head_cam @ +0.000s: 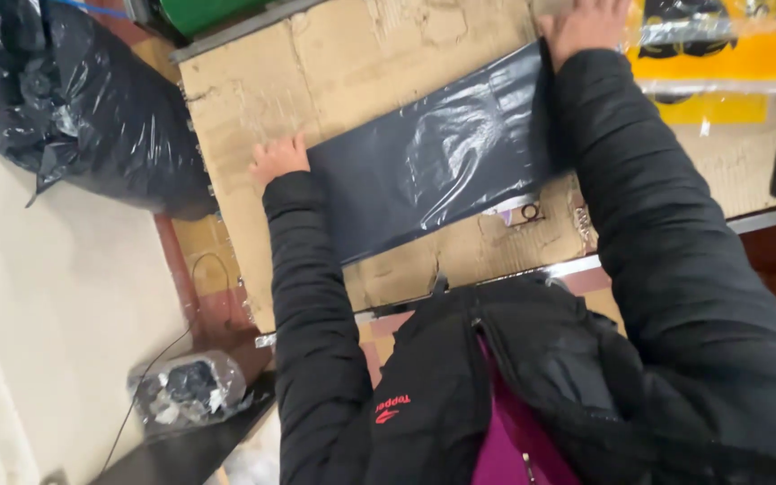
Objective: The recorder folds black plastic bags and inserts them into yellow branded packaging sleeves.
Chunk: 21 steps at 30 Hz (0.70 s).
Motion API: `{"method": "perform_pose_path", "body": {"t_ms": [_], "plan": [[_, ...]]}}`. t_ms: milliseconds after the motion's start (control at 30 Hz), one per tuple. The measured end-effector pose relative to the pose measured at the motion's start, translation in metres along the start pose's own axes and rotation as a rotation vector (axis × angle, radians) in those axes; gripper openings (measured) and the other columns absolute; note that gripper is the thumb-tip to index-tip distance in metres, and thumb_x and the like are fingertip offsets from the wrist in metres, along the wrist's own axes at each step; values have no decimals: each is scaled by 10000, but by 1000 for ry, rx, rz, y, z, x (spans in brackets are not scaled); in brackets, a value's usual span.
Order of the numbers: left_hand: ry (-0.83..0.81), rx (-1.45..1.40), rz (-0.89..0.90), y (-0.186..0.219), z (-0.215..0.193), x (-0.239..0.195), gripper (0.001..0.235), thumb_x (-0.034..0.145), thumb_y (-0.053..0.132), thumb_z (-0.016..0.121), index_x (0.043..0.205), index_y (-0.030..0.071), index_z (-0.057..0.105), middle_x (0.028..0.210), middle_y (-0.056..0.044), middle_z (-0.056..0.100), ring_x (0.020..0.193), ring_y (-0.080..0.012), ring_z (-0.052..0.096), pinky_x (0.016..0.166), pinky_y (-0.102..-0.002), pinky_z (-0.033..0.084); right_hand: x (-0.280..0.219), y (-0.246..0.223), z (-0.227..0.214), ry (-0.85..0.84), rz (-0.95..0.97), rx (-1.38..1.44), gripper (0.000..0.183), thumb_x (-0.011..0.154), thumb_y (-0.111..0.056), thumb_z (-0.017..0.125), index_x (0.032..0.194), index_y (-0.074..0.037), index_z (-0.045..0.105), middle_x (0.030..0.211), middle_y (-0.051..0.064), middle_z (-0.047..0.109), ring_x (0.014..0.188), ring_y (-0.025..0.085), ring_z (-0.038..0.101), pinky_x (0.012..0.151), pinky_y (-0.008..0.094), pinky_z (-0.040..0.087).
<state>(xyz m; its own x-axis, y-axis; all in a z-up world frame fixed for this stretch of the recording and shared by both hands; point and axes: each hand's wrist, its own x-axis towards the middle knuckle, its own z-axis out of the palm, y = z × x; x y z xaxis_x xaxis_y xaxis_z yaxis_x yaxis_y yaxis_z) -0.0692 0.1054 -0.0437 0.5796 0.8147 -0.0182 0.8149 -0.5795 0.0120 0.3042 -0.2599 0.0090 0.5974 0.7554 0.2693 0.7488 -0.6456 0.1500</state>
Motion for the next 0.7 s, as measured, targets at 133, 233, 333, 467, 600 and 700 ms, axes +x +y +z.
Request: {"method": "perform_pose_path", "body": {"t_ms": [133, 233, 333, 467, 600, 700], "plan": [[157, -54, 195, 103, -110, -49, 390, 842, 481, 691, 1116, 204, 694, 1232, -48, 626, 1216, -323, 540, 953, -589, 436, -5, -73, -79, -5, 85, 90, 476, 997, -417, 630, 1258, -23, 683, 1356, 203, 618, 1376, 450, 451, 1189, 599, 256], [37, -147, 485, 132, -78, -113, 645, 794, 533, 720, 1338, 210, 594, 1467, -69, 504, 1404, -346, 397, 1082, -673, 335, -56, -136, -92, -178, -60, 292, 525, 876, -402, 692, 1304, -100, 661, 1446, 175, 580, 1468, 419, 408, 1222, 603, 255], [114, -166, 571, 102, -41, -121, 858, 793, 641, 706, 1486, 185, 488, 1606, -87, 399, 1518, -344, 266, 1094, -738, 245, -92, -116, -59, -79, -178, 309, 705, 821, -450, 724, 1418, -98, 596, 1511, 196, 523, 1473, 424, 357, 1180, 619, 232], [58, -271, 490, 26, -56, -150, 1011, 763, 668, 712, 1550, 102, 424, 1650, -152, 340, 1539, -378, 213, 1099, -754, 217, -125, -49, -53, -26, -27, 185, 702, 1048, -448, 692, 1545, 4, 486, 1605, 240, 414, 1576, 447, 304, 1287, 603, 206], [96, -134, 807, 8, -32, -189, 889, 716, 563, 739, 1451, 114, 520, 1538, -127, 452, 1437, -341, 368, 1012, -641, 400, -123, -140, -129, -364, -102, 236, 794, 783, -419, 719, 1429, -12, 503, 1519, 180, 453, 1481, 405, 324, 1202, 582, 209], [-214, 59, 762, 14, -10, -191, 206, 1066, 354, 632, 1164, 188, 704, 1173, -22, 695, 1189, -253, 647, 892, -468, 554, -154, -202, -127, -492, -450, 359, 572, 837, -215, 679, 1371, -52, 557, 1492, 147, 529, 1514, 345, 421, 1254, 444, 353]]}}
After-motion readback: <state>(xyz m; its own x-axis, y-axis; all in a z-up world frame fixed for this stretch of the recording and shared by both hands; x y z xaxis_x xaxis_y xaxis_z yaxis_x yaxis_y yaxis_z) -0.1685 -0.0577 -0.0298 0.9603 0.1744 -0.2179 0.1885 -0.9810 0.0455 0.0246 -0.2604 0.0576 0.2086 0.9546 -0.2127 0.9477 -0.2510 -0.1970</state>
